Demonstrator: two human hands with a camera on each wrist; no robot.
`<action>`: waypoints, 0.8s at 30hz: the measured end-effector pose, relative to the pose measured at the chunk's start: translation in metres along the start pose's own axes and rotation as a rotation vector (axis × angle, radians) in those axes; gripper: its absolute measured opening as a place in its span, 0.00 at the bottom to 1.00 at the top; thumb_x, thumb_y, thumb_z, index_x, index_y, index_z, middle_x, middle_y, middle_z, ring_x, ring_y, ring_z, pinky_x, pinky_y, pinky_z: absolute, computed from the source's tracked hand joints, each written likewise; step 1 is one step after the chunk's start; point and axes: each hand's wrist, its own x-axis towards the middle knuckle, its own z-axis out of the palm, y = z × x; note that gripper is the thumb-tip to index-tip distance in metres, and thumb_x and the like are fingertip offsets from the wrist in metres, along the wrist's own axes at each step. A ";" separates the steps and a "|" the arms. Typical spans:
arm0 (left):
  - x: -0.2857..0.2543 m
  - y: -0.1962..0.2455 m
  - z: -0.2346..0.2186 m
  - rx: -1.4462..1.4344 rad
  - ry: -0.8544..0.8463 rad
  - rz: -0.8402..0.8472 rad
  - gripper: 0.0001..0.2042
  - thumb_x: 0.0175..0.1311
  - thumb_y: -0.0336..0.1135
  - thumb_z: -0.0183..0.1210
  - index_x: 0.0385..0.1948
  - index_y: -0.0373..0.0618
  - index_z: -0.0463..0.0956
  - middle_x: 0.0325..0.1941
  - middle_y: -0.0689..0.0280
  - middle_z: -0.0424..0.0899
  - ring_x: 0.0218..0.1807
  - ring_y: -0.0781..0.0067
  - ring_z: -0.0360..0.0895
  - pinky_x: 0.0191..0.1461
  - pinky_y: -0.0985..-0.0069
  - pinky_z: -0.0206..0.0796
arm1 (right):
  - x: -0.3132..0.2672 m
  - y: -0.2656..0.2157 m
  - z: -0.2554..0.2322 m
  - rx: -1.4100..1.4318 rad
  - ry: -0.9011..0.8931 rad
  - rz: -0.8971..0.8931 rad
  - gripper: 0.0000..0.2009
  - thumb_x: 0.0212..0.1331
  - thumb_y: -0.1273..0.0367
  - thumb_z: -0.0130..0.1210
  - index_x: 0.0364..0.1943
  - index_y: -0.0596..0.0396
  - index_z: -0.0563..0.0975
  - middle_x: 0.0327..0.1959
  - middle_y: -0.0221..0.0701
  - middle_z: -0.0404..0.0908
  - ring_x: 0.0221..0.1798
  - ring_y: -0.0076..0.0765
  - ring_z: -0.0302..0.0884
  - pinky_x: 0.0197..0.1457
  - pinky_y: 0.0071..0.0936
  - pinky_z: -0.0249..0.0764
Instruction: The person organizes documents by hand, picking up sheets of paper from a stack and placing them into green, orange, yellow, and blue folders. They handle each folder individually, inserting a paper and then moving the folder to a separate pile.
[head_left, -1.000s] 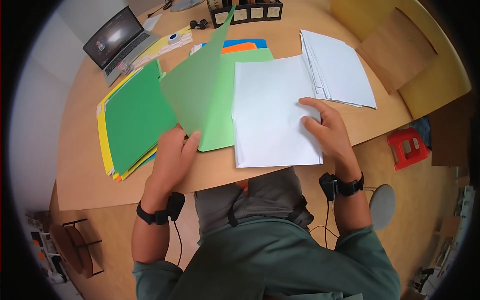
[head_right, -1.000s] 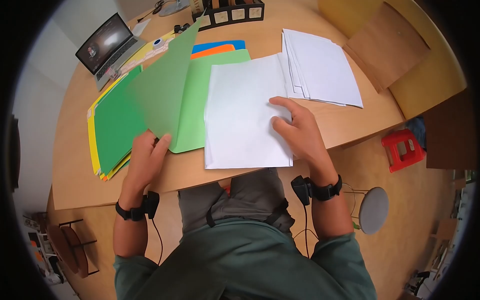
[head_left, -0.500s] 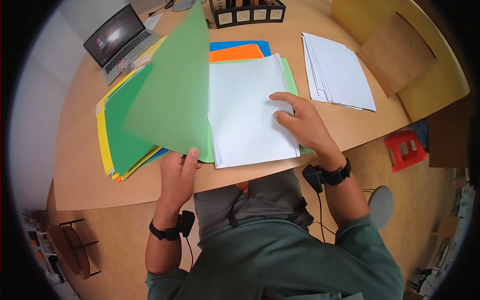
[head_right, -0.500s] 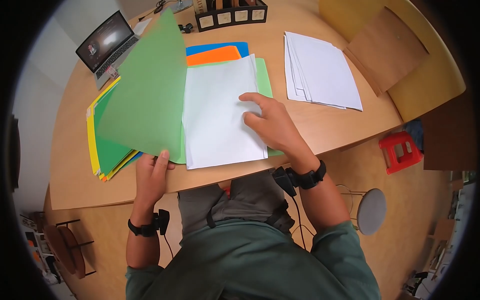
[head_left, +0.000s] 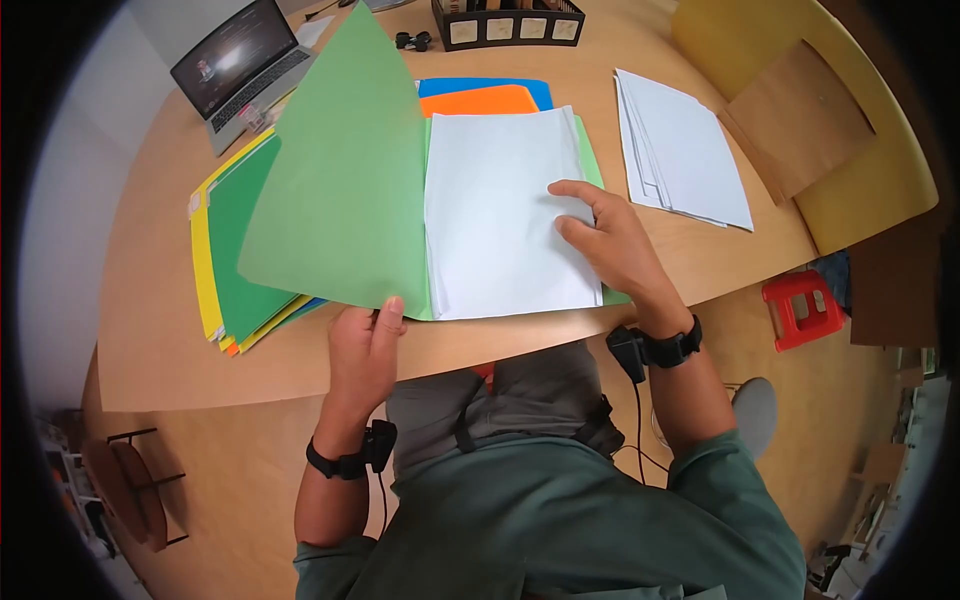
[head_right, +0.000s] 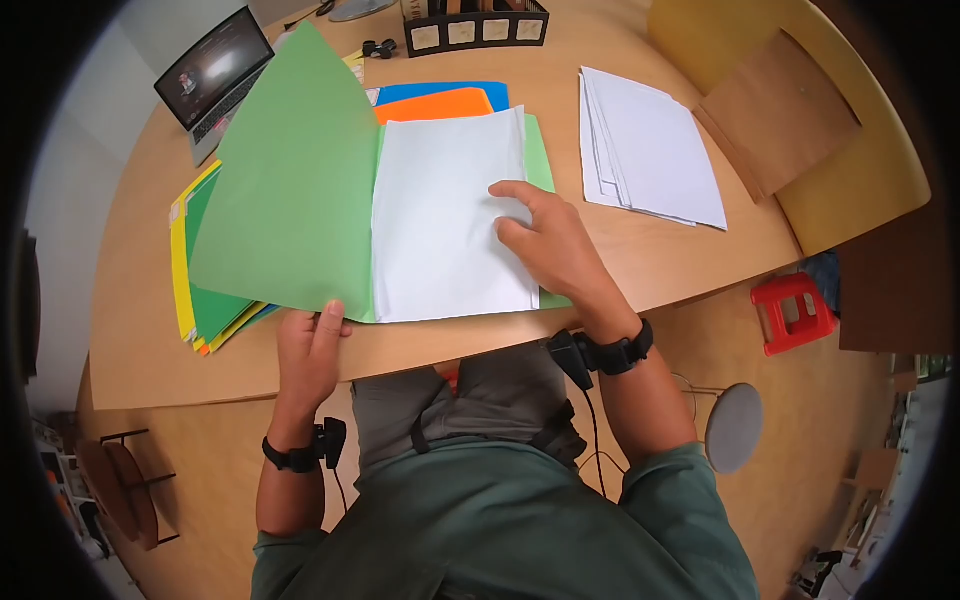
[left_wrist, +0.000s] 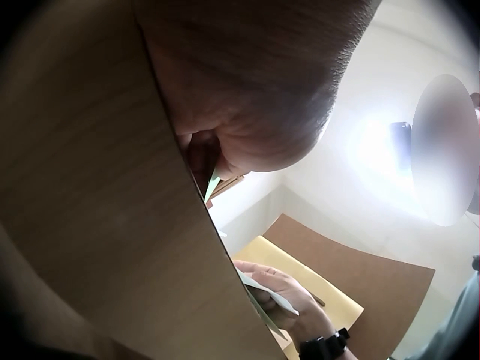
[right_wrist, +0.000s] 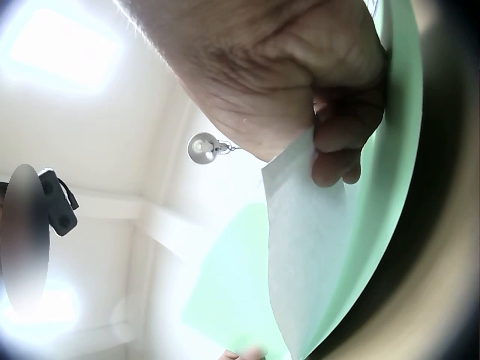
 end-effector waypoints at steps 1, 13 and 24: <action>0.000 -0.001 0.000 0.000 0.004 0.000 0.14 0.86 0.38 0.58 0.47 0.33 0.83 0.38 0.67 0.85 0.37 0.78 0.79 0.44 0.75 0.75 | 0.001 0.001 0.001 -0.001 -0.003 -0.003 0.22 0.68 0.69 0.60 0.66 0.60 0.82 0.52 0.46 0.89 0.45 0.37 0.88 0.55 0.35 0.83; -0.001 0.010 0.006 0.086 0.073 0.067 0.08 0.79 0.32 0.62 0.43 0.34 0.82 0.26 0.61 0.81 0.26 0.72 0.75 0.33 0.70 0.68 | -0.005 0.003 -0.008 -0.040 -0.015 -0.005 0.21 0.71 0.69 0.62 0.66 0.58 0.81 0.35 0.21 0.76 0.34 0.18 0.68 0.39 0.24 0.70; 0.003 0.015 0.012 0.228 0.066 0.226 0.05 0.76 0.28 0.63 0.43 0.35 0.83 0.30 0.59 0.80 0.29 0.64 0.75 0.36 0.66 0.68 | -0.029 0.038 -0.013 0.098 0.158 -0.036 0.21 0.71 0.67 0.64 0.64 0.60 0.82 0.43 0.33 0.87 0.41 0.26 0.84 0.48 0.28 0.81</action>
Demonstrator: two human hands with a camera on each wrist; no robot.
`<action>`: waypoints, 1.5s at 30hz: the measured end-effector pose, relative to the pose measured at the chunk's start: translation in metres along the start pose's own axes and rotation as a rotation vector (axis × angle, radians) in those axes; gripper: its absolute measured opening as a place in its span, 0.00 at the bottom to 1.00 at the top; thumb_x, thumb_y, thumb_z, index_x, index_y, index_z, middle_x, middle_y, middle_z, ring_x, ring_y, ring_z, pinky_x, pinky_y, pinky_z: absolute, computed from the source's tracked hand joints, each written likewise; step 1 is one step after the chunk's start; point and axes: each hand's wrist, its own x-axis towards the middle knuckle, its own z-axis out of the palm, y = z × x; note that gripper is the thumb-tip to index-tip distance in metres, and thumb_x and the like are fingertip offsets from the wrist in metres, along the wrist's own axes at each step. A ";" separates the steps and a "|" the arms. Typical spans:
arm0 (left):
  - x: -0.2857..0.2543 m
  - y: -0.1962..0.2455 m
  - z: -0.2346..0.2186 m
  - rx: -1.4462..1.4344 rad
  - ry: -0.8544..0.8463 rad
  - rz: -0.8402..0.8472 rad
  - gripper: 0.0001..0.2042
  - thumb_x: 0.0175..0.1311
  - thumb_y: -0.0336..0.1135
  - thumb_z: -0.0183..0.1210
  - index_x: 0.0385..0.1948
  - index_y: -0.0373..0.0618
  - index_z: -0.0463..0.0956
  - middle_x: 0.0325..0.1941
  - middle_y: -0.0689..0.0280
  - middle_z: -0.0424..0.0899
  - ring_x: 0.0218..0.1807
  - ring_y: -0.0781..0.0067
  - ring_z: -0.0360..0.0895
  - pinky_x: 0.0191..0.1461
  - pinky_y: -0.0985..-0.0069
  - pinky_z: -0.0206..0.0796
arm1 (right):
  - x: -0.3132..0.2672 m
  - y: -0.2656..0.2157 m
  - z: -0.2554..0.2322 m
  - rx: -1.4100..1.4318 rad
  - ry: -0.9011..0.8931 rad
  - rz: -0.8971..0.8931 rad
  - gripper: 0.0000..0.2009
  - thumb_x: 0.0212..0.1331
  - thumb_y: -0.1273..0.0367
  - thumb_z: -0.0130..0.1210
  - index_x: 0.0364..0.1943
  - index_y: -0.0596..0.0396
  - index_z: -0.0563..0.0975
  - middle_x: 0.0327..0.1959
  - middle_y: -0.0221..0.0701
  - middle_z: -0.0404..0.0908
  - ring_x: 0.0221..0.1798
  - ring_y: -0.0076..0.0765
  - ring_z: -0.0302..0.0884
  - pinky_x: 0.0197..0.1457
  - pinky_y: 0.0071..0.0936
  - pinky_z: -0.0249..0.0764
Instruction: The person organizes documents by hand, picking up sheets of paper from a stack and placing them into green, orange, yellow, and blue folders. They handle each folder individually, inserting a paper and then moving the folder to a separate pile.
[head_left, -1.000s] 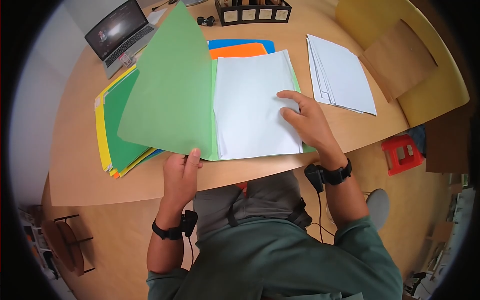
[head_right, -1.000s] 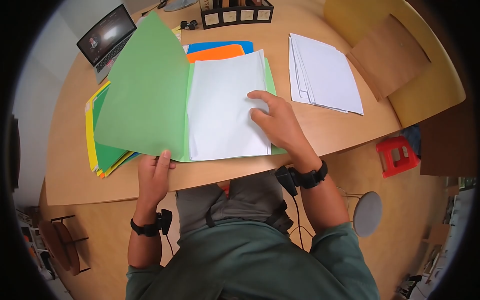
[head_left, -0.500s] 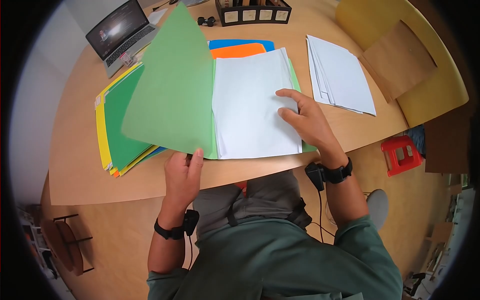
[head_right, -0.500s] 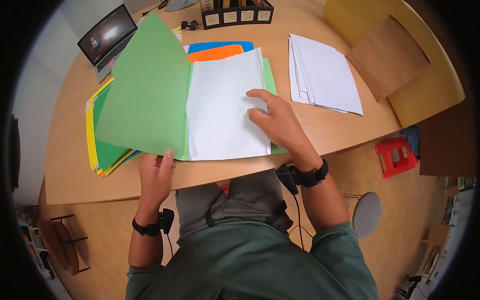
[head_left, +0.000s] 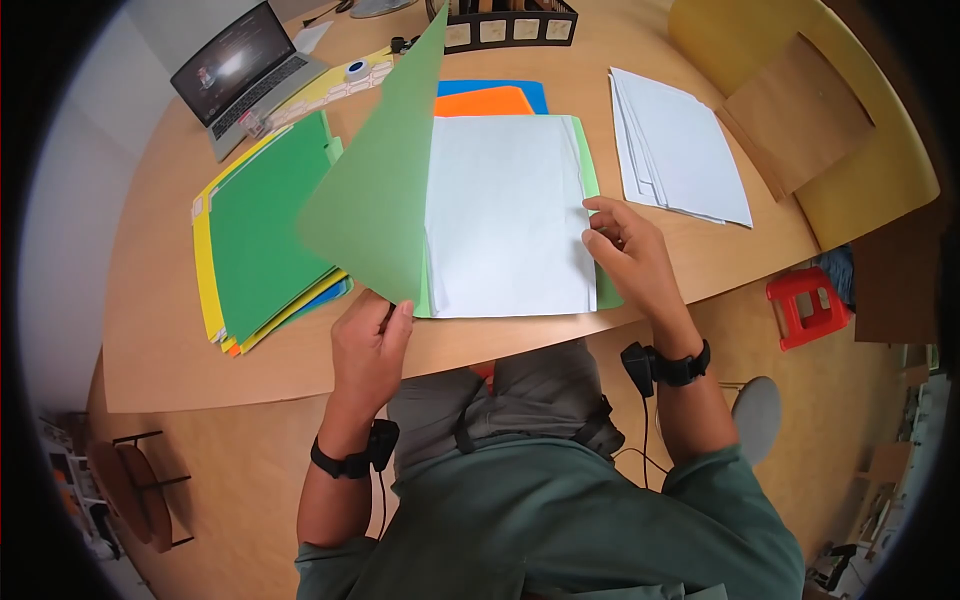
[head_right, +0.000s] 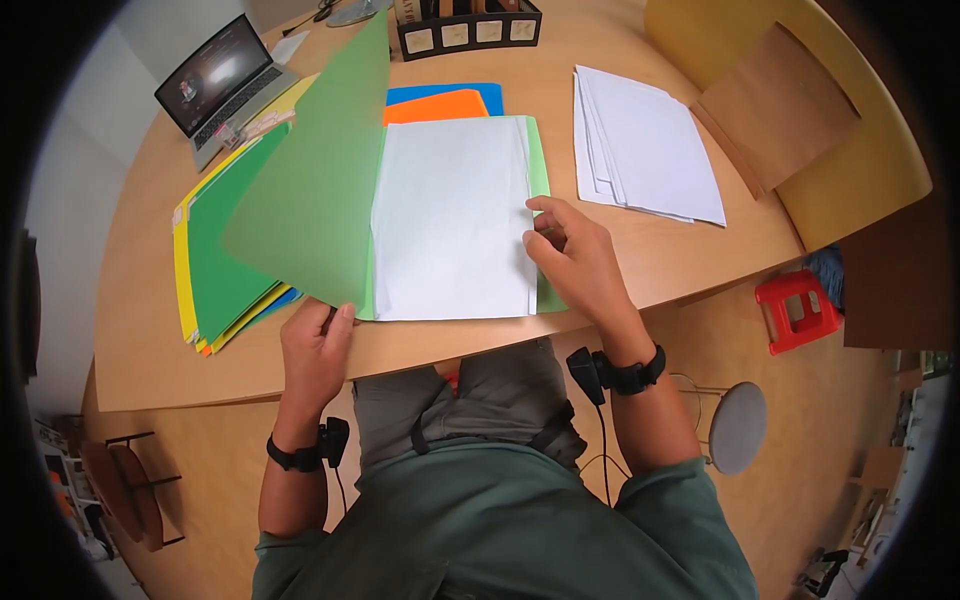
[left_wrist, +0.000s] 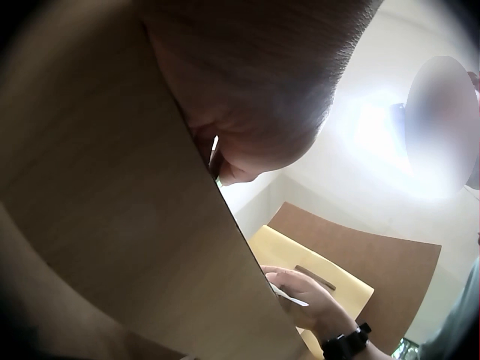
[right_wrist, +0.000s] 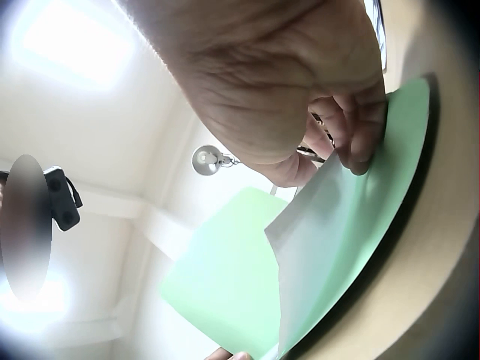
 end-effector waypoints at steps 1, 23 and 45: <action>0.000 0.000 0.001 0.000 -0.002 0.001 0.05 0.76 0.28 0.63 0.43 0.35 0.83 0.30 0.59 0.80 0.29 0.64 0.75 0.36 0.66 0.68 | -0.002 0.003 0.000 0.001 0.002 0.002 0.21 0.71 0.67 0.64 0.64 0.60 0.82 0.43 0.33 0.87 0.41 0.26 0.84 0.48 0.28 0.81; 0.000 0.009 0.006 0.027 -0.069 0.021 0.07 0.71 0.25 0.68 0.47 0.36 0.86 0.42 0.61 0.87 0.35 0.72 0.83 0.41 0.74 0.75 | -0.008 0.011 0.004 0.099 0.007 -0.008 0.18 0.75 0.70 0.64 0.63 0.66 0.83 0.49 0.39 0.93 0.48 0.27 0.90 0.54 0.27 0.84; 0.000 0.008 0.004 0.115 -0.071 0.087 0.06 0.74 0.28 0.66 0.47 0.39 0.87 0.44 0.55 0.89 0.43 0.57 0.87 0.48 0.66 0.78 | -0.010 0.010 0.005 0.122 0.005 -0.018 0.18 0.76 0.71 0.62 0.64 0.66 0.82 0.52 0.38 0.93 0.52 0.26 0.90 0.58 0.27 0.84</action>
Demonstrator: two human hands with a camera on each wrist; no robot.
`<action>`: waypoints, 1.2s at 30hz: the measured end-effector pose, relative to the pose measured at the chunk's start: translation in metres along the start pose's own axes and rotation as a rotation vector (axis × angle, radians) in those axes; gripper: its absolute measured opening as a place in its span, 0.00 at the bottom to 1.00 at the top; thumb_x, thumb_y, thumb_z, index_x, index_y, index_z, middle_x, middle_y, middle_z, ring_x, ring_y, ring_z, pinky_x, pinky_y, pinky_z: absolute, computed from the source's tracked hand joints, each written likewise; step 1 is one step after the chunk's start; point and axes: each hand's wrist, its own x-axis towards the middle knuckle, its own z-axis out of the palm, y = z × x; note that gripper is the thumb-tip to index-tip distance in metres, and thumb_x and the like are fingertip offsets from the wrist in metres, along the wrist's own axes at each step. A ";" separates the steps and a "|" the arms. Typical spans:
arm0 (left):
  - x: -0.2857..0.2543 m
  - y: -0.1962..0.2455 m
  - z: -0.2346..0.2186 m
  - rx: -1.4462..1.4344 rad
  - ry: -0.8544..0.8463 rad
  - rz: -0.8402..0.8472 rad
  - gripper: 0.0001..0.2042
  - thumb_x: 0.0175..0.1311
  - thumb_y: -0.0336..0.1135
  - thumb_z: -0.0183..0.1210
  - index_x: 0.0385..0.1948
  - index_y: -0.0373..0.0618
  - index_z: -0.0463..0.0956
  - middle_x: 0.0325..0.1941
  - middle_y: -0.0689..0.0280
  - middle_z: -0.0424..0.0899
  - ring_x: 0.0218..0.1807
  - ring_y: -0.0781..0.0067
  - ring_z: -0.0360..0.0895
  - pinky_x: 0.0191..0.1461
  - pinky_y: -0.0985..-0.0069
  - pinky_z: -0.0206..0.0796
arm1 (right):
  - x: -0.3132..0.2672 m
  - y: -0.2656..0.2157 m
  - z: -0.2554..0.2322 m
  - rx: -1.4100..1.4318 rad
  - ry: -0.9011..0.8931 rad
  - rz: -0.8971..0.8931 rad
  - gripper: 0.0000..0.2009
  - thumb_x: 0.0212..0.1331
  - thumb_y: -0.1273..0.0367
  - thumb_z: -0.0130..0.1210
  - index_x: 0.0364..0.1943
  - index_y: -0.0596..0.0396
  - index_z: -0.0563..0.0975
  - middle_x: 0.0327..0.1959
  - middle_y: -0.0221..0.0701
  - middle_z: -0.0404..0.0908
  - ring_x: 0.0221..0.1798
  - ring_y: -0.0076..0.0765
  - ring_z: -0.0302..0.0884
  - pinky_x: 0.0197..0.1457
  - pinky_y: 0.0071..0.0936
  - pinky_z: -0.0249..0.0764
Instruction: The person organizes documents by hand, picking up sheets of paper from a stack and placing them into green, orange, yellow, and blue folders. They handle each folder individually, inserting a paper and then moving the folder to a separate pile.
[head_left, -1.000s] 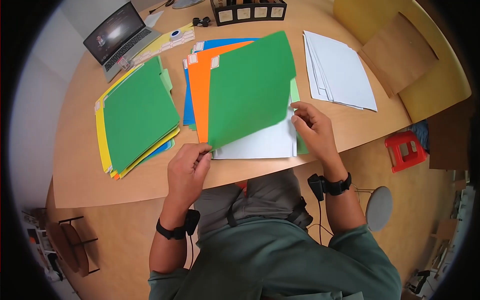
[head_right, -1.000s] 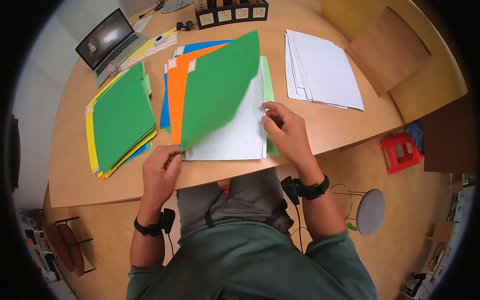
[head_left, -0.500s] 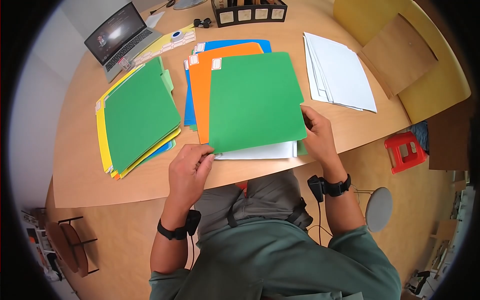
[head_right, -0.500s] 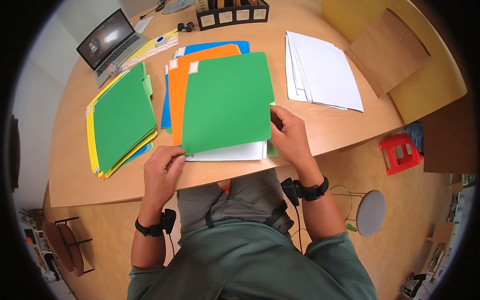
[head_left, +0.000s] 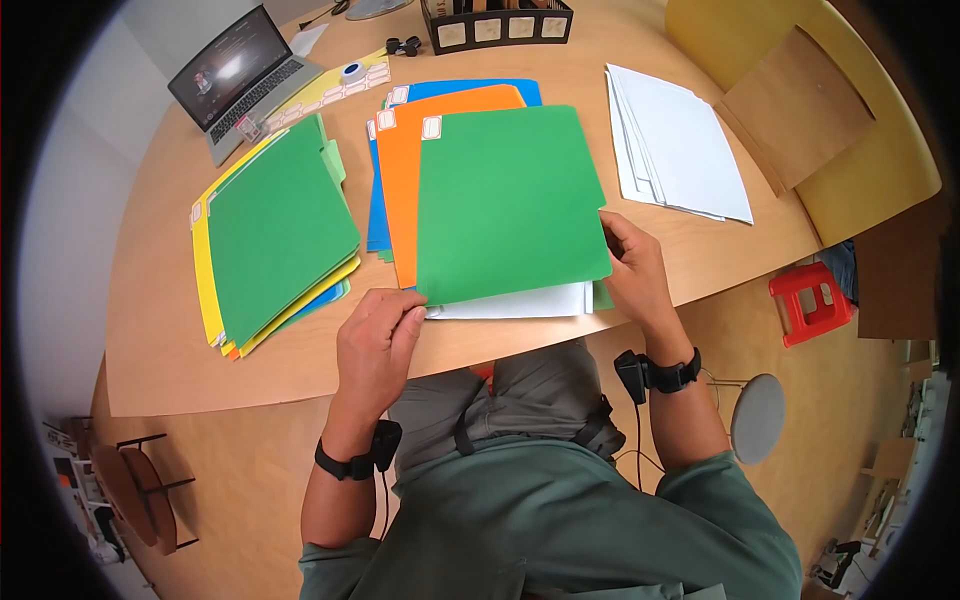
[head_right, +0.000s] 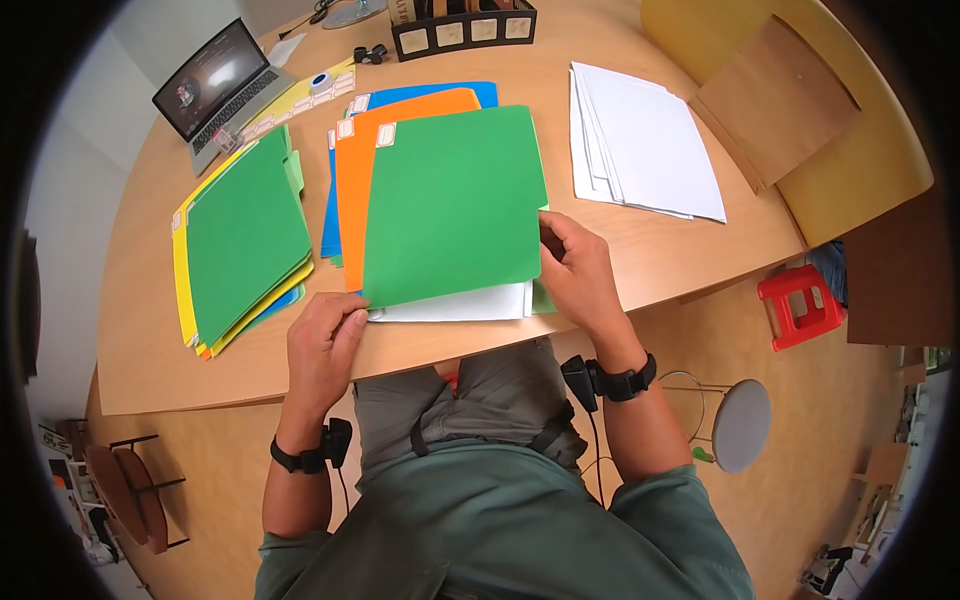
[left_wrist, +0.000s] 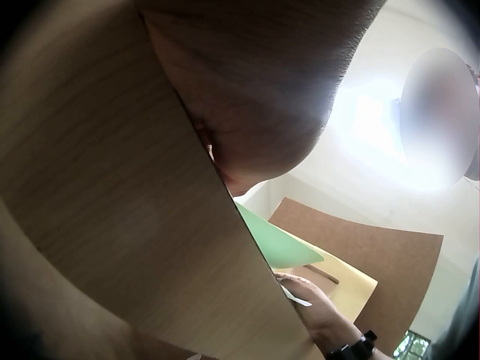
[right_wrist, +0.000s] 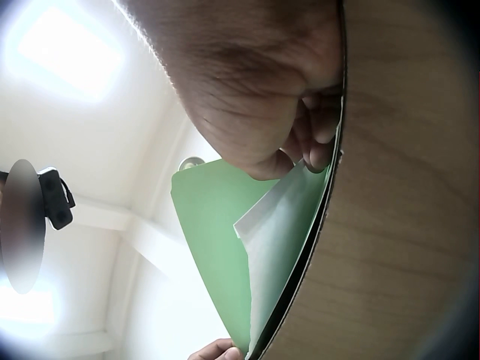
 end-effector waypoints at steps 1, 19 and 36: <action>0.000 0.000 0.000 0.000 0.000 0.000 0.06 0.74 0.28 0.66 0.47 0.39 0.87 0.44 0.55 0.89 0.43 0.57 0.87 0.48 0.66 0.78 | 0.000 -0.001 0.000 0.000 0.000 0.000 0.18 0.76 0.71 0.62 0.64 0.66 0.82 0.52 0.38 0.93 0.52 0.26 0.90 0.58 0.27 0.84; -0.006 0.000 0.008 0.149 -0.016 0.067 0.09 0.70 0.28 0.69 0.48 0.40 0.85 0.46 0.56 0.86 0.39 0.61 0.86 0.44 0.67 0.79 | -0.001 -0.001 0.002 0.051 -0.025 0.023 0.17 0.76 0.71 0.63 0.64 0.65 0.83 0.44 0.30 0.91 0.44 0.20 0.84 0.48 0.23 0.81; -0.005 0.003 0.009 0.109 0.030 0.120 0.04 0.73 0.29 0.67 0.43 0.40 0.86 0.42 0.55 0.87 0.43 0.51 0.86 0.48 0.63 0.79 | -0.002 0.001 0.002 0.055 -0.021 -0.021 0.15 0.76 0.71 0.63 0.61 0.64 0.84 0.40 0.27 0.90 0.40 0.17 0.81 0.45 0.21 0.78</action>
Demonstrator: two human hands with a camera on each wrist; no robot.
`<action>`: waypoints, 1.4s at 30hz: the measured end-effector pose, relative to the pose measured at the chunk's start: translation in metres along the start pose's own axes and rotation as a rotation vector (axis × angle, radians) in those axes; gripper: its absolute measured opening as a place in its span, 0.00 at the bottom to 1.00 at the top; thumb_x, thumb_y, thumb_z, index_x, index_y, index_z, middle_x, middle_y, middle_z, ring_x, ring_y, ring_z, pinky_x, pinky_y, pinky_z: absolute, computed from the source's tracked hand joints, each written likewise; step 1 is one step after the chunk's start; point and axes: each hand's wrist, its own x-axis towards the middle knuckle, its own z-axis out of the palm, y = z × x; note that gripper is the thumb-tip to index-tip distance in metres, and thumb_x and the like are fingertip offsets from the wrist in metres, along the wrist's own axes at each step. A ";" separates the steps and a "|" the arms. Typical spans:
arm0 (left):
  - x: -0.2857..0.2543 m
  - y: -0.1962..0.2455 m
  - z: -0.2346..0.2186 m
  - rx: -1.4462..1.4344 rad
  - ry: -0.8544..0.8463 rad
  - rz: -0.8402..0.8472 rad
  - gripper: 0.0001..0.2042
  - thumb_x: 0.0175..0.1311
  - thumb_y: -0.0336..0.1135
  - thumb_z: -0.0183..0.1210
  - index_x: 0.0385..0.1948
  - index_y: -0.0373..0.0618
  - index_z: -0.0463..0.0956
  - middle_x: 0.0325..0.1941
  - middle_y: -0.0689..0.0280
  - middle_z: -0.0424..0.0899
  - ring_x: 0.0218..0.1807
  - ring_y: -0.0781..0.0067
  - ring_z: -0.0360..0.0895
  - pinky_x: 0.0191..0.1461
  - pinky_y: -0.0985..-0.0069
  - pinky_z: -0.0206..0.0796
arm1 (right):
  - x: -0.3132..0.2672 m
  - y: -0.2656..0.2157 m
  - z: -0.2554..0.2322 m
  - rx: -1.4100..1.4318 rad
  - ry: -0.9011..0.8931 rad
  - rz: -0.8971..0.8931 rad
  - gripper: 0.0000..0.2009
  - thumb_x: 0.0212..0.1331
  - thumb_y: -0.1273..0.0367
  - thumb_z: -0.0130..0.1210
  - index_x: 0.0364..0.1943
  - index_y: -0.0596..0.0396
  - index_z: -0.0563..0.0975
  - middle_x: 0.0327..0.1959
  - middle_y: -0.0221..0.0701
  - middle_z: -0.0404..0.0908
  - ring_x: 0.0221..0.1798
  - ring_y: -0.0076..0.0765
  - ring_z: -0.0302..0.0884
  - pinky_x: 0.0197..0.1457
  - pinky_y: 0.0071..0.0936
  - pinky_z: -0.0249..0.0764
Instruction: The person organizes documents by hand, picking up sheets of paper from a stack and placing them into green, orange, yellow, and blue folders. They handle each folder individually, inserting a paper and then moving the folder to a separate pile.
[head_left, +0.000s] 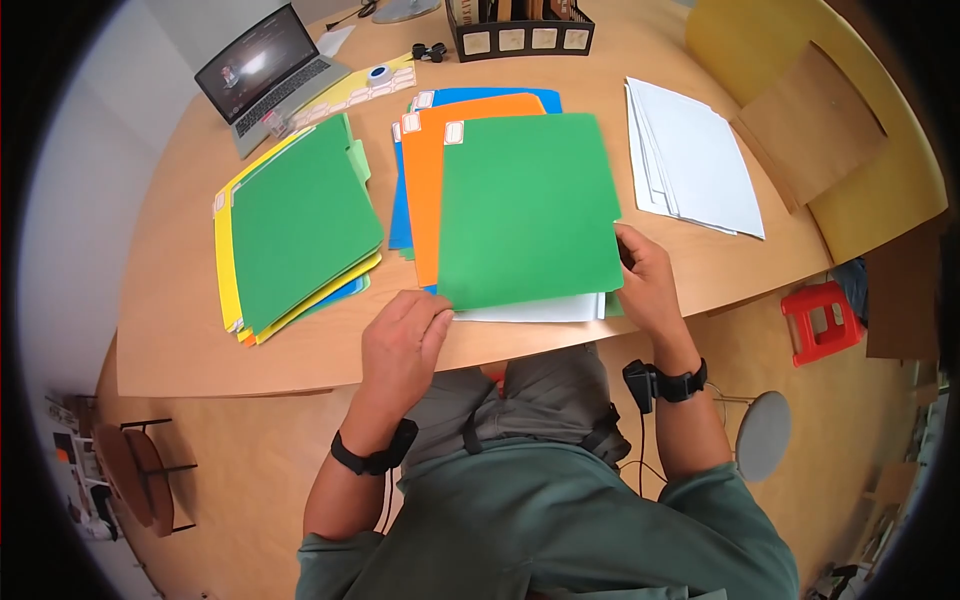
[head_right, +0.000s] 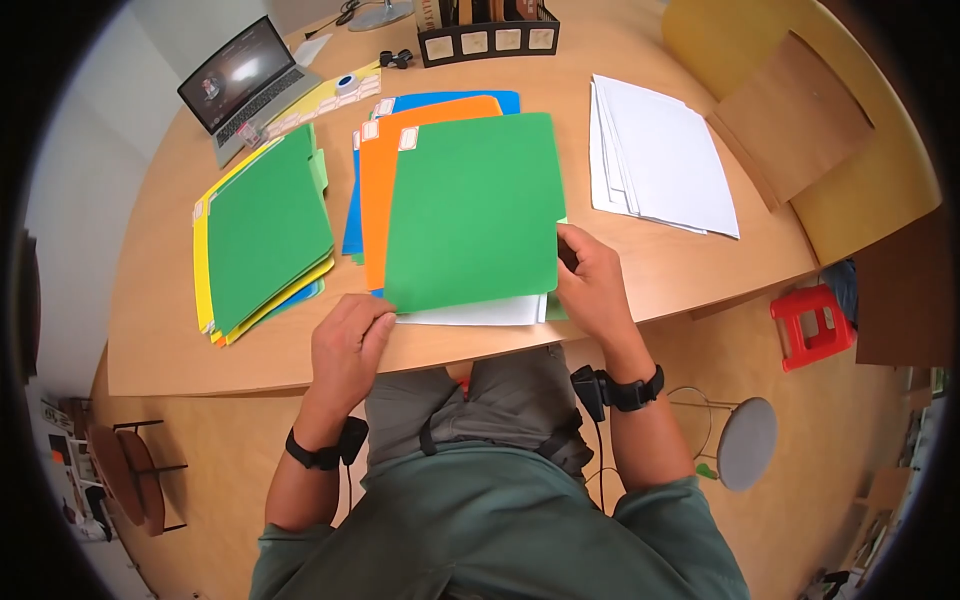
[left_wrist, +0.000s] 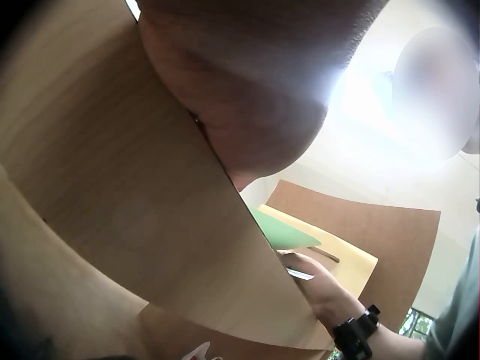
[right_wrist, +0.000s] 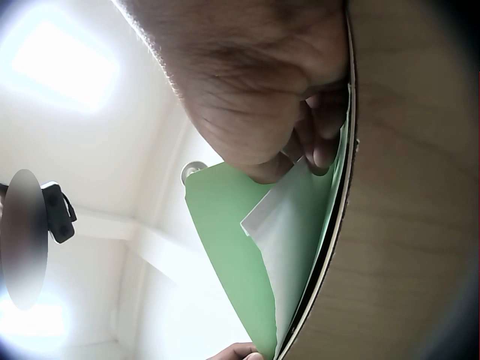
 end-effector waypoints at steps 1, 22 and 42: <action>0.000 0.000 0.000 0.000 0.000 0.003 0.04 0.73 0.29 0.67 0.43 0.40 0.86 0.42 0.55 0.87 0.43 0.51 0.86 0.48 0.63 0.79 | 0.000 0.000 0.000 0.000 0.003 -0.001 0.15 0.76 0.71 0.63 0.61 0.64 0.84 0.40 0.27 0.90 0.40 0.17 0.81 0.45 0.21 0.78; -0.004 0.005 0.001 0.023 -0.007 -0.109 0.20 0.65 0.33 0.76 0.57 0.42 0.81 0.40 0.62 0.80 0.33 0.69 0.76 0.40 0.70 0.74 | -0.001 0.001 -0.002 -0.083 0.023 0.048 0.16 0.77 0.69 0.63 0.63 0.61 0.83 0.40 0.29 0.91 0.40 0.20 0.82 0.47 0.24 0.80; 0.037 0.056 0.029 0.141 -0.095 0.144 0.28 0.61 0.36 0.76 0.63 0.39 0.78 0.61 0.49 0.82 0.64 0.42 0.78 0.66 0.53 0.74 | -0.003 -0.003 0.006 -0.146 0.056 -0.113 0.18 0.75 0.69 0.63 0.65 0.56 0.83 0.33 0.32 0.83 0.34 0.25 0.72 0.42 0.27 0.75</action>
